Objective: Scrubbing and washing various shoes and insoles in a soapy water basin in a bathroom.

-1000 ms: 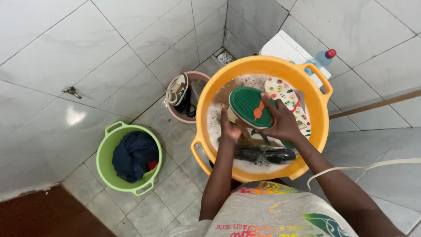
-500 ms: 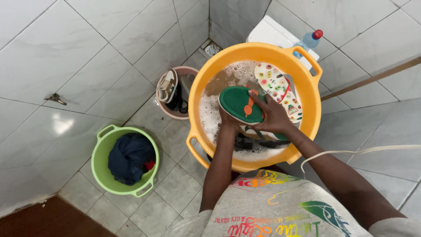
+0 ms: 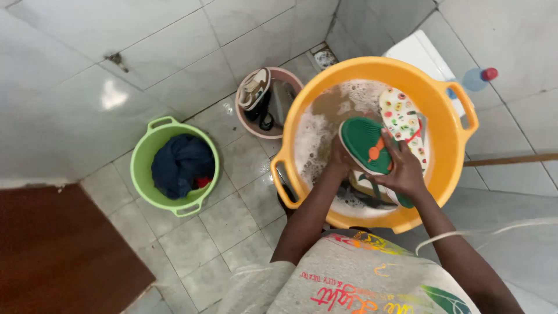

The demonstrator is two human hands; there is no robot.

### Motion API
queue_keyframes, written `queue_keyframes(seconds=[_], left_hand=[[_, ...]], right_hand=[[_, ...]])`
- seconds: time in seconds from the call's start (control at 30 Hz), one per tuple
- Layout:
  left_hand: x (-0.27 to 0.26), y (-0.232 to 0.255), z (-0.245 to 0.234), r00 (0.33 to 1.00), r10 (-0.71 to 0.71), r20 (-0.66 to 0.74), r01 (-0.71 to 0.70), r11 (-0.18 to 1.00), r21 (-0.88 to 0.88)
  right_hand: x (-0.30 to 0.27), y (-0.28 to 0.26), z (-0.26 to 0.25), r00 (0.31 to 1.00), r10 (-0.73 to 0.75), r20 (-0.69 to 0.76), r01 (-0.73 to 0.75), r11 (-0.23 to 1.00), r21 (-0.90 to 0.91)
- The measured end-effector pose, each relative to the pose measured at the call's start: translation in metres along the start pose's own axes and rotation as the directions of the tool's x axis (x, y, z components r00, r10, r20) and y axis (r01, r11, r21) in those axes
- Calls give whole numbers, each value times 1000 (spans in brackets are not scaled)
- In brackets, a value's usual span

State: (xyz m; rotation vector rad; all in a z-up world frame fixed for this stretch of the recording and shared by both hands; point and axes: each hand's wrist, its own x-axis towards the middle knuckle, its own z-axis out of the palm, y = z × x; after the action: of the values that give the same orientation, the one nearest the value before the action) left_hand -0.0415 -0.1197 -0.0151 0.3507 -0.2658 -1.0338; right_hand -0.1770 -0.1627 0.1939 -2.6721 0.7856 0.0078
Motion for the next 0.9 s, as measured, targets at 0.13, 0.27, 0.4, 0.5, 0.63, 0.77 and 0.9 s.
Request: queue_keyframes(seconds=[0.13,0.27,0.4,0.5,0.63,0.77,0.9], left_hand=[[-21,29,35,785,-298,-543,269,954,-134],[-43,37,35,707,-394,-588,488,873,3],[-60,10,-14,822,-385,-420,458,885,83],[-56,25,-8,899,-348,-266,408,885,225],[-62,51,21,920,-336,-200,388,852,351],[-66,7,9,942,-336,21,307,883,355],[-78,17,68,927,-372,46,185,561,807]], right_hand=[[-4,-3,-9,973,-89,-211,91,996,3],[10,-5,-33,953,96,-287,-68,992,104],[27,8,-43,947,106,-303,-69,989,132],[24,31,-52,897,56,-438,0,992,126],[30,4,-84,948,238,-212,-201,962,183],[28,21,-70,917,268,-297,-161,926,341],[24,20,-51,892,311,-328,-95,839,536]])
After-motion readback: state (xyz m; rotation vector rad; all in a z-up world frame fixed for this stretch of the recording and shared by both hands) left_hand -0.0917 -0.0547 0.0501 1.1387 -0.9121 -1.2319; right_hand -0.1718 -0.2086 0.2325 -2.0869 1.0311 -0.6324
